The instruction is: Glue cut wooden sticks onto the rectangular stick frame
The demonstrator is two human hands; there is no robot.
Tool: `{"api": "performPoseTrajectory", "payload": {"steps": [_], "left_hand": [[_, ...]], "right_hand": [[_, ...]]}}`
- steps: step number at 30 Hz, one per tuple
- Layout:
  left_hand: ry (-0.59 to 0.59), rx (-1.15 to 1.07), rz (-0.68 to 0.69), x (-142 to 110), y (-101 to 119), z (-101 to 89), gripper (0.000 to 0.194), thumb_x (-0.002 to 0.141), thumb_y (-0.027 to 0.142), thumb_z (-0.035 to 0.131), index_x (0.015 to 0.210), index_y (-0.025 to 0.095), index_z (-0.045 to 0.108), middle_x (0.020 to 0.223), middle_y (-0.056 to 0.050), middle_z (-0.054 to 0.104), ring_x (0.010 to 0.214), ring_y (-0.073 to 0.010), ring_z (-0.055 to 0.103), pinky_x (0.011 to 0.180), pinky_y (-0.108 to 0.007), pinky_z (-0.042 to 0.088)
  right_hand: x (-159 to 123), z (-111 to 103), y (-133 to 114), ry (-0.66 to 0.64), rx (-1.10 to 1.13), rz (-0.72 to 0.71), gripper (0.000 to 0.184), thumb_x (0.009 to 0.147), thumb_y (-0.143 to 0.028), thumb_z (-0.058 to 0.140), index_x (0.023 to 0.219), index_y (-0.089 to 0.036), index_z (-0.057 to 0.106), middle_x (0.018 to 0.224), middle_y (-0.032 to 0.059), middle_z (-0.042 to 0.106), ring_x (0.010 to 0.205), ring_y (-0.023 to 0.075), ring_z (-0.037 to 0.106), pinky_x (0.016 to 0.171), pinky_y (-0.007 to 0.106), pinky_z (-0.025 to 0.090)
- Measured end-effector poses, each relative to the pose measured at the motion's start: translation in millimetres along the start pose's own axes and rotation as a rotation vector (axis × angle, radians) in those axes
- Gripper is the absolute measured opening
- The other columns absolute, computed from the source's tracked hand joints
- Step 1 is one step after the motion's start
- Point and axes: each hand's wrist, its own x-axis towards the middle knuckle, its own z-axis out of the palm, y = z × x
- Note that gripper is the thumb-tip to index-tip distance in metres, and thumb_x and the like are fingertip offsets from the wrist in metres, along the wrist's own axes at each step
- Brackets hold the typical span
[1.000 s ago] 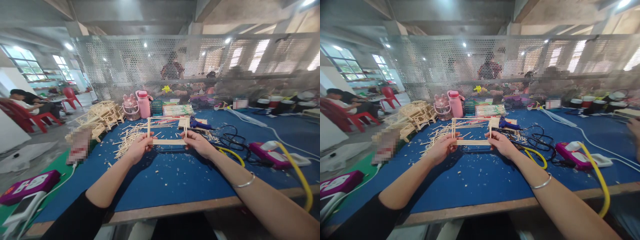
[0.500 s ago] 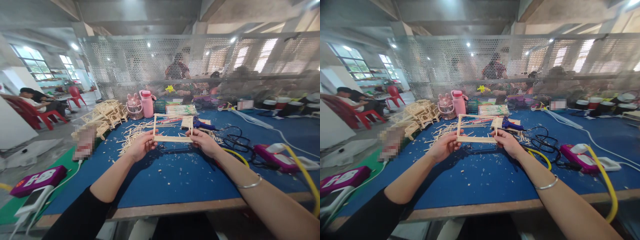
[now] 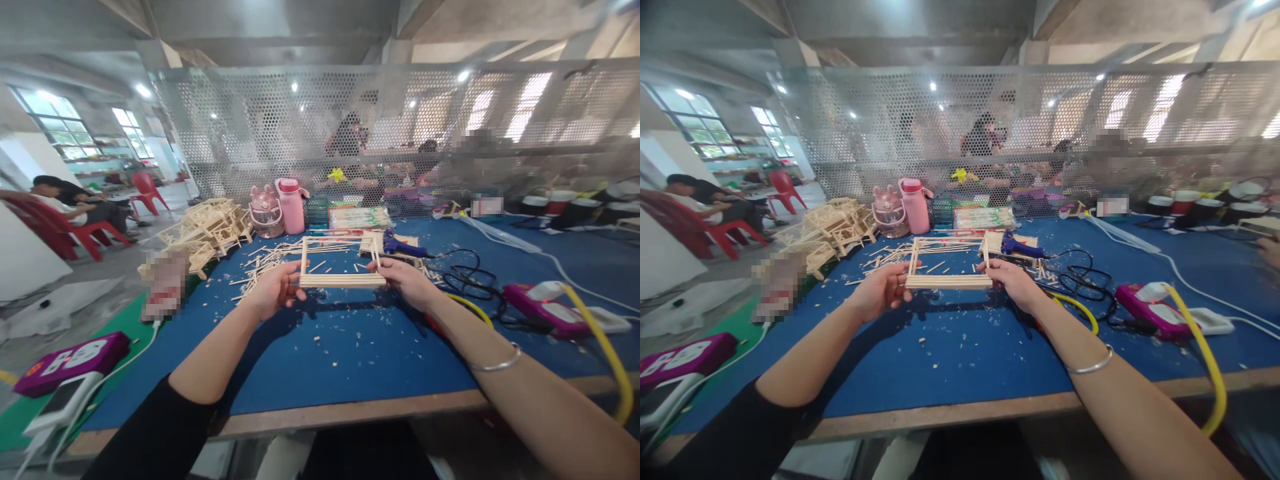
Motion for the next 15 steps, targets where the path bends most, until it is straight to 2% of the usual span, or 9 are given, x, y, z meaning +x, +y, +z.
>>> {"api": "performPoseTrajectory", "payload": {"steps": [4, 7, 9, 10, 12, 13, 15], "left_hand": [[0.178, 0.28, -0.109, -0.3, 3.2, -4.4, 0.044, 0.085, 0.043, 0.033, 0.119, 0.017, 0.047, 0.069, -0.004, 0.063, 0.04, -0.0102, 0.051, 0.031, -0.017, 0.025], [0.307, 0.432, -0.105, 3.2, -2.7, -8.2, 0.044, 0.084, 0.045, 0.041, 0.115, 0.015, 0.05, 0.064, -0.004, 0.062, 0.038, -0.012, 0.049, 0.032, -0.019, 0.024], [0.384, 0.494, -0.042, 3.6, -5.7, -8.9, 0.043, 0.08, 0.043, 0.051, 0.115, 0.017, 0.052, 0.07, -0.005, 0.064, 0.045, -0.0134, 0.052, 0.038, -0.021, 0.031], [0.439, 0.549, 0.049, 2.6, -6.2, -7.8, 0.044, 0.079, 0.042, 0.055, 0.116, 0.018, 0.053, 0.076, -0.005, 0.065, 0.053, -0.0147, 0.056, 0.044, -0.022, 0.037], [0.516, 0.712, 0.341, -1.5, -6.1, -0.9, 0.043, 0.079, 0.039, 0.057, 0.118, 0.021, 0.055, 0.093, -0.007, 0.065, 0.077, -0.0195, 0.06, 0.067, -0.026, 0.046], [0.506, 0.819, 0.505, -4.1, -6.3, 4.8, 0.042, 0.08, 0.038, 0.056, 0.118, 0.021, 0.057, 0.101, -0.008, 0.064, 0.09, -0.022, 0.059, 0.079, -0.029, 0.045], [0.355, 1.041, 0.748, -8.5, -9.3, 19.3, 0.038, 0.084, 0.037, 0.051, 0.118, 0.02, 0.059, 0.114, -0.009, 0.062, 0.108, -0.0252, 0.053, 0.097, -0.036, 0.036]], "right_hand": [[-2.2, 2.2, 1.9, -0.077, -0.063, 0.128, 0.018, 0.068, -0.033, 0.055, 0.08, -0.021, 0.051, 0.051, -0.0072, 0.043, 0.044, 0.0085, 0.036, 0.043, 0.022, 0.026], [-3.4, 2.0, 6.2, -0.115, -0.13, 0.217, 0.021, 0.067, -0.031, 0.059, 0.082, -0.021, 0.049, 0.043, -0.0076, 0.046, 0.036, 0.0094, 0.037, 0.038, 0.022, 0.022], [-3.8, 0.2, 6.0, -0.067, -0.198, 0.2, 0.023, 0.071, -0.035, 0.059, 0.086, -0.022, 0.048, 0.048, -0.0053, 0.054, 0.037, 0.01, 0.04, 0.04, 0.022, 0.025], [-4.1, -1.2, 4.4, -0.002, -0.265, 0.138, 0.024, 0.073, -0.037, 0.059, 0.087, -0.022, 0.048, 0.054, -0.0039, 0.057, 0.04, 0.0102, 0.043, 0.042, 0.023, 0.029], [-5.0, -4.3, -1.2, 0.144, -0.449, -0.058, 0.021, 0.076, -0.039, 0.056, 0.087, -0.022, 0.053, 0.066, -0.0011, 0.061, 0.05, 0.0115, 0.049, 0.05, 0.024, 0.035], [-5.9, -5.8, -4.4, 0.182, -0.54, -0.158, 0.02, 0.078, -0.039, 0.054, 0.085, -0.021, 0.057, 0.069, -0.0001, 0.062, 0.054, 0.0122, 0.05, 0.054, 0.025, 0.036], [-8.2, -7.7, -9.9, 0.128, -0.657, -0.28, 0.023, 0.08, -0.039, 0.052, 0.084, -0.02, 0.065, 0.067, 0.0006, 0.061, 0.058, 0.0133, 0.05, 0.056, 0.026, 0.037]]}}
